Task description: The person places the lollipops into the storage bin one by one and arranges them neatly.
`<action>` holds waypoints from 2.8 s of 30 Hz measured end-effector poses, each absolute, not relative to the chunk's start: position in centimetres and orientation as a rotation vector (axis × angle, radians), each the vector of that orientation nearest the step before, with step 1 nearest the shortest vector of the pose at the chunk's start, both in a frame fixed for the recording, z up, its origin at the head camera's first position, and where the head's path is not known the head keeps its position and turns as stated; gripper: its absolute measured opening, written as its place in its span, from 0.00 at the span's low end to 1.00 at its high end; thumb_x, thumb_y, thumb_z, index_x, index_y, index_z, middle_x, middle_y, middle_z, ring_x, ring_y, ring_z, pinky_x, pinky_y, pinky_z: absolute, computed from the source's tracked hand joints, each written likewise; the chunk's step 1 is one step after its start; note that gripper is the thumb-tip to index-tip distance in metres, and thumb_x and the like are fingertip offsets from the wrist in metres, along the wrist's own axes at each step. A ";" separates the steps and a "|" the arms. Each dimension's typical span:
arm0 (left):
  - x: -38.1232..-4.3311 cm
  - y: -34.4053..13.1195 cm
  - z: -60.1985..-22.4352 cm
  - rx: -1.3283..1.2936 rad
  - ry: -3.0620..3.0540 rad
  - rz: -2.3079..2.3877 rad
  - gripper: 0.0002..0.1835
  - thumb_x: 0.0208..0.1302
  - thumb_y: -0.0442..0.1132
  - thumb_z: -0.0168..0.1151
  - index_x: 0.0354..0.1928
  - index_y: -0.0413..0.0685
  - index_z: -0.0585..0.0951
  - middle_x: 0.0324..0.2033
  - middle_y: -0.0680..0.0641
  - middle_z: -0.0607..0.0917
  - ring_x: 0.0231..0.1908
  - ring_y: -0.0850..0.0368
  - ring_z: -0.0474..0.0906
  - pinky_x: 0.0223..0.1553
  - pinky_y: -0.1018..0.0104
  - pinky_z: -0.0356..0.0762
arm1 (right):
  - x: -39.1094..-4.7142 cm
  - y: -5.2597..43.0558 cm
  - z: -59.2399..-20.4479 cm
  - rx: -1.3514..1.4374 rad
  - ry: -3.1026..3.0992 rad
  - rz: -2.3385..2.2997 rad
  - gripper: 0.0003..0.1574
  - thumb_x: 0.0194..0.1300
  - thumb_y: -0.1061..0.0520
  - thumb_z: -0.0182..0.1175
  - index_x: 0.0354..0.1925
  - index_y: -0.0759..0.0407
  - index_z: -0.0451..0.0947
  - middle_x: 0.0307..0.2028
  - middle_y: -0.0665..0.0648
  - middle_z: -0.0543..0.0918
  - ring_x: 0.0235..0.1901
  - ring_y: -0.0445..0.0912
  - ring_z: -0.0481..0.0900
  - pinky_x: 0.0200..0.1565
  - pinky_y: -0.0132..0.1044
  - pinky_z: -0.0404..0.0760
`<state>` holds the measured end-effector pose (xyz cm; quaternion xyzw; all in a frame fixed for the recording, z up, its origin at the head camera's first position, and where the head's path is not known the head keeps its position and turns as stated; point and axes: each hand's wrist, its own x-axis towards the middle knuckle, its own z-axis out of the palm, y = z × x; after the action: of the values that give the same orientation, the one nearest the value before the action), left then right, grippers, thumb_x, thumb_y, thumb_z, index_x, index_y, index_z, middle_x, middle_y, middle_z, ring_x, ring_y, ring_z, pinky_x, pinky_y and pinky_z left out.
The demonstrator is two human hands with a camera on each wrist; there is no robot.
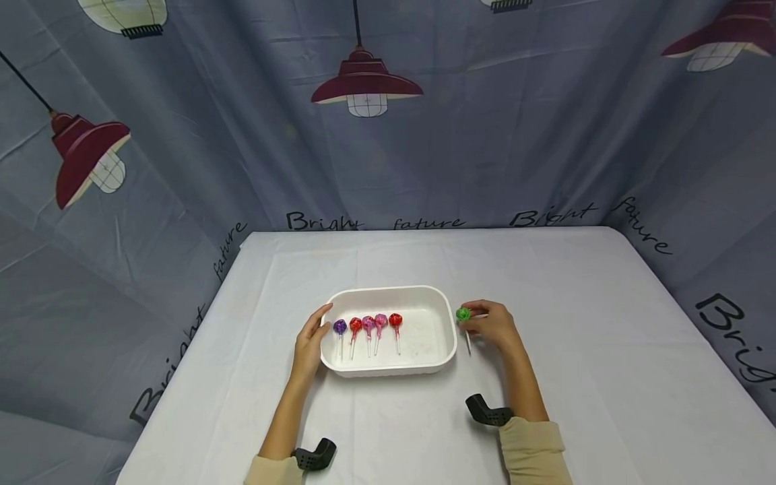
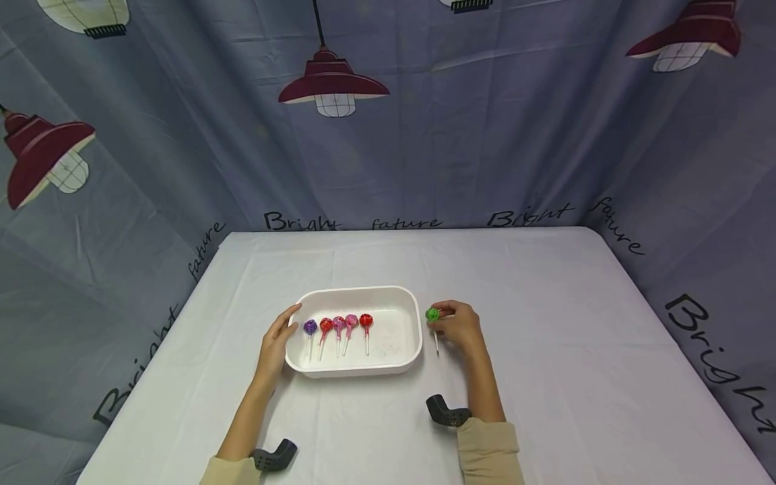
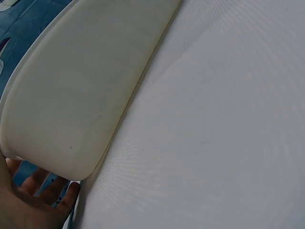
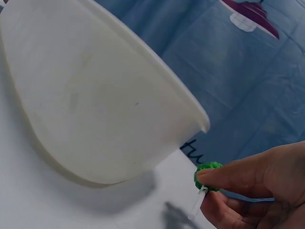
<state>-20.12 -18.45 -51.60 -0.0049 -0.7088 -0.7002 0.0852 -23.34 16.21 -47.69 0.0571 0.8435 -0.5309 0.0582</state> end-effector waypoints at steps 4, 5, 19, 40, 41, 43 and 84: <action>-20.1 -18.4 -51.5 -0.001 -2.109 -2.095 0.20 0.67 0.31 0.47 0.61 0.41 0.70 0.66 0.39 0.60 0.68 0.52 0.49 0.68 0.64 0.45 | -23.1 16.4 -46.9 0.135 2.544 -1.644 0.25 0.52 0.67 0.65 0.51 0.68 0.75 0.44 0.67 0.77 0.32 0.46 0.81 0.36 0.38 0.83; -20.1 -18.4 -51.4 0.004 -2.107 -2.098 0.20 0.67 0.30 0.48 0.61 0.41 0.70 0.66 0.39 0.60 0.68 0.52 0.49 0.68 0.64 0.45 | -23.0 16.5 -46.7 0.125 2.545 -1.652 0.25 0.53 0.67 0.65 0.51 0.68 0.75 0.44 0.67 0.77 0.31 0.46 0.81 0.36 0.39 0.83; -19.9 -18.3 -50.9 0.003 -2.111 -2.114 0.20 0.67 0.30 0.48 0.61 0.42 0.70 0.66 0.40 0.60 0.68 0.54 0.50 0.68 0.65 0.45 | -22.4 16.3 -43.5 0.042 2.492 -1.773 0.28 0.55 0.63 0.65 0.55 0.64 0.72 0.46 0.64 0.76 0.35 0.54 0.81 0.46 0.51 0.78; -19.4 -18.2 -49.9 0.000 -2.127 -2.098 0.21 0.67 0.29 0.47 0.61 0.37 0.69 0.66 0.38 0.60 0.68 0.50 0.49 0.68 0.64 0.45 | -22.8 11.8 -41.8 -0.068 2.406 -1.842 0.27 0.54 0.65 0.64 0.55 0.62 0.73 0.46 0.62 0.77 0.36 0.56 0.81 0.43 0.39 0.80; -19.6 -18.2 -50.3 -0.001 -2.121 -2.102 0.20 0.67 0.29 0.47 0.61 0.38 0.69 0.66 0.38 0.60 0.68 0.51 0.49 0.68 0.64 0.45 | -22.9 11.5 -41.9 -0.063 2.407 -1.845 0.27 0.54 0.65 0.65 0.54 0.62 0.73 0.46 0.61 0.77 0.35 0.54 0.82 0.42 0.39 0.80; -19.9 -18.4 -51.1 0.001 -2.115 -2.098 0.20 0.67 0.30 0.48 0.61 0.41 0.70 0.66 0.40 0.60 0.68 0.53 0.50 0.68 0.65 0.45 | -22.9 10.8 -42.0 -0.056 2.409 -1.852 0.27 0.54 0.66 0.65 0.54 0.62 0.74 0.46 0.62 0.77 0.34 0.52 0.81 0.40 0.38 0.81; -20.0 -18.5 -51.3 -0.043 -2.122 -2.055 0.20 0.67 0.35 0.48 0.61 0.45 0.71 0.66 0.38 0.60 0.67 0.48 0.50 0.68 0.59 0.47 | -23.6 5.1 -47.1 0.177 2.564 -1.594 0.21 0.52 0.70 0.63 0.47 0.67 0.75 0.37 0.62 0.78 0.27 0.45 0.76 0.25 0.29 0.78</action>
<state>-19.98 -18.47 -51.34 -0.0144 -0.7152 -0.6925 0.0936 -23.59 5.14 -47.15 0.0586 0.8463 -0.5262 0.0589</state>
